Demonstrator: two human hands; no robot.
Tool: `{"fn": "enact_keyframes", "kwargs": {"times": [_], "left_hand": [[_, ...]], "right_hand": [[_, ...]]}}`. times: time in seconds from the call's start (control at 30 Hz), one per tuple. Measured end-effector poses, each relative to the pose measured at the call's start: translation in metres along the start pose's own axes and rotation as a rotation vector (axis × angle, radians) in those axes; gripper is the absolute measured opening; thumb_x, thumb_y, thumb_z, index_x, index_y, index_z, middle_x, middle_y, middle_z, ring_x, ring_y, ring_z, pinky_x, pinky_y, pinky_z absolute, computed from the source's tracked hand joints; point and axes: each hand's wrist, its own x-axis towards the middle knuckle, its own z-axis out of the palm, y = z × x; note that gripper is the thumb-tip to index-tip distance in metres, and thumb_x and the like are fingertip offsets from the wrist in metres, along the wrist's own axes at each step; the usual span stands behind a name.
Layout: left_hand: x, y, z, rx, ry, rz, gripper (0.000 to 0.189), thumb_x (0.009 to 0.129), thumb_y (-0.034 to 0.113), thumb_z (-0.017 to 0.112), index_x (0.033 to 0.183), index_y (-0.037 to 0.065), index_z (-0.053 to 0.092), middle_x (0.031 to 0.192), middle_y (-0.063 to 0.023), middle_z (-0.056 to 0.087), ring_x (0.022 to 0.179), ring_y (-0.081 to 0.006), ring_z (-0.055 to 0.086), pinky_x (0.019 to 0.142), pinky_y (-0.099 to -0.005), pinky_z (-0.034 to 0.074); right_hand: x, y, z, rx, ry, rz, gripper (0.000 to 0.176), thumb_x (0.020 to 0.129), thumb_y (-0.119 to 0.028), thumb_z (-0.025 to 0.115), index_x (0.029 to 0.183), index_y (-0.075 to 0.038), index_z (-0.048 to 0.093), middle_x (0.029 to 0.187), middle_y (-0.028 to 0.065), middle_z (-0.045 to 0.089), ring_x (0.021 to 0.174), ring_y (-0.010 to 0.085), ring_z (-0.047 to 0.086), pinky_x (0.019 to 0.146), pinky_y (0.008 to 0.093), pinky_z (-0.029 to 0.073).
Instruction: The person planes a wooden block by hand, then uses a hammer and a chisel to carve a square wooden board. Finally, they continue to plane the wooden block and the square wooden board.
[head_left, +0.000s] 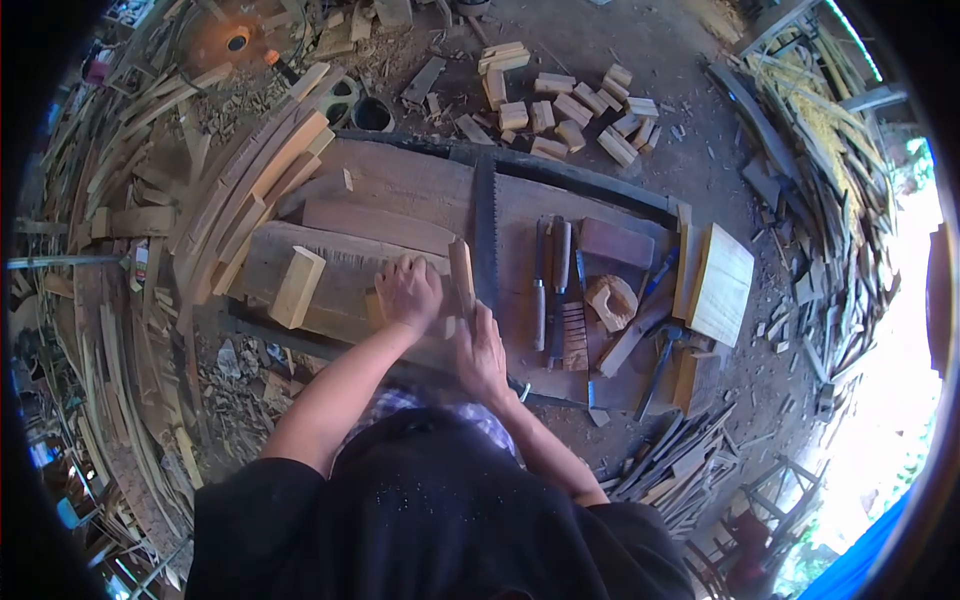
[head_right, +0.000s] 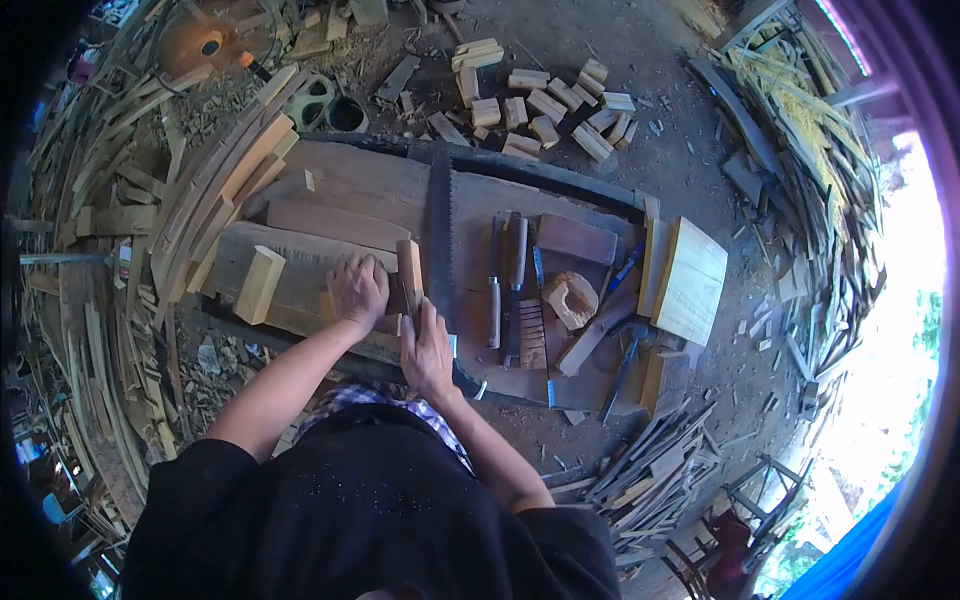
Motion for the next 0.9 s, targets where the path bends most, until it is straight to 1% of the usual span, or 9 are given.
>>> {"fn": "enact_keyframes", "kwargs": {"times": [0.23, 0.43, 0.53, 0.57, 0.63, 0.7, 0.77, 0.83, 0.9], "left_hand": [[0.001, 0.005, -0.01, -0.02, -0.009, -0.025, 0.02, 0.087, 0.028, 0.053, 0.083, 0.012, 0.064, 0.09, -0.0078, 0.061, 0.09, -0.0293, 0.058, 0.077, -0.0473, 0.041], [0.002, 0.003, -0.009, -0.064, -0.093, -0.048, 0.021, 0.086, 0.028, 0.054, 0.084, 0.011, 0.066, 0.094, -0.009, 0.064, 0.096, -0.0305, 0.057, 0.082, -0.0491, 0.041], [0.004, 0.006, -0.014, -0.085, -0.132, -0.079, 0.022, 0.086, 0.029, 0.054, 0.087, 0.011, 0.066, 0.097, -0.0094, 0.064, 0.099, -0.03, 0.057, 0.085, -0.0499, 0.041], [0.002, 0.006, -0.015, -0.083, -0.129, -0.085, 0.022, 0.086, 0.029, 0.054, 0.087, 0.011, 0.066, 0.097, -0.0094, 0.064, 0.099, -0.03, 0.057, 0.085, -0.0499, 0.041], [0.003, 0.006, -0.016, -0.09, -0.141, -0.101, 0.023, 0.088, 0.029, 0.053, 0.091, 0.011, 0.067, 0.1, -0.0094, 0.064, 0.101, -0.0295, 0.056, 0.089, -0.0511, 0.041], [0.0, 0.007, -0.006, -0.072, -0.037, -0.135, 0.023, 0.089, 0.029, 0.051, 0.089, 0.011, 0.065, 0.098, -0.0096, 0.063, 0.099, -0.0302, 0.057, 0.087, -0.0507, 0.041], [0.003, 0.007, -0.003, -0.056, 0.063, -0.186, 0.023, 0.091, 0.029, 0.05, 0.087, 0.011, 0.064, 0.096, -0.0097, 0.062, 0.097, -0.031, 0.058, 0.086, -0.0503, 0.041], [0.002, 0.009, -0.011, -0.111, -0.008, -0.237, 0.024, 0.091, 0.029, 0.049, 0.089, 0.011, 0.064, 0.095, -0.0096, 0.062, 0.099, -0.0311, 0.058, 0.089, -0.0491, 0.04], [0.006, 0.014, -0.022, -0.099, -0.084, -0.251, 0.024, 0.091, 0.029, 0.048, 0.089, 0.011, 0.064, 0.096, -0.01, 0.062, 0.1, -0.0311, 0.057, 0.09, -0.0485, 0.039]], "right_hand": [[0.072, 0.013, 0.021, -0.009, -0.1, 0.073, 0.035, 0.101, -0.028, 0.047, 0.126, -0.004, 0.043, 0.105, 0.0308, 0.056, 0.095, 0.0483, 0.056, 0.082, 0.0528, 0.045], [0.007, -0.001, 0.003, 0.058, -0.076, 0.069, 0.038, 0.101, -0.028, 0.046, 0.131, -0.003, 0.042, 0.112, 0.0304, 0.053, 0.104, 0.0463, 0.054, 0.088, 0.0505, 0.045], [0.06, 0.006, 0.012, -0.059, -0.13, -0.006, 0.034, 0.102, -0.03, 0.044, 0.122, -0.004, 0.043, 0.106, 0.0306, 0.056, 0.099, 0.05, 0.055, 0.085, 0.0515, 0.045], [0.082, 0.019, 0.02, 0.106, -0.152, 0.144, 0.034, 0.101, -0.031, 0.045, 0.121, -0.003, 0.043, 0.104, 0.0307, 0.059, 0.098, 0.0515, 0.056, 0.084, 0.0516, 0.045], [0.087, 0.023, 0.019, 0.167, -0.177, 0.132, 0.034, 0.101, -0.031, 0.046, 0.12, -0.003, 0.044, 0.101, 0.0308, 0.06, 0.098, 0.0499, 0.058, 0.084, 0.05, 0.046], [0.06, 0.02, 0.006, 0.216, -0.115, 0.099, 0.037, 0.101, -0.034, 0.048, 0.124, -0.006, 0.043, 0.101, 0.0212, 0.062, 0.092, 0.0308, 0.062, 0.085, 0.0398, 0.047], [0.026, 0.015, -0.002, 0.133, -0.014, 0.043, 0.044, 0.099, -0.033, 0.051, 0.132, -0.006, 0.042, 0.109, 0.022, 0.06, 0.101, 0.0292, 0.06, 0.089, 0.0388, 0.046], [0.0, 0.007, 0.0, 0.02, 0.158, -0.097, 0.047, 0.096, -0.031, 0.056, 0.134, -0.006, 0.044, 0.107, 0.0215, 0.058, 0.104, 0.0325, 0.058, 0.089, 0.0412, 0.047], [0.003, -0.005, 0.007, -0.207, 0.129, -0.137, 0.047, 0.095, -0.03, 0.057, 0.134, -0.007, 0.045, 0.105, 0.0215, 0.056, 0.103, 0.0353, 0.057, 0.087, 0.044, 0.047]]}}
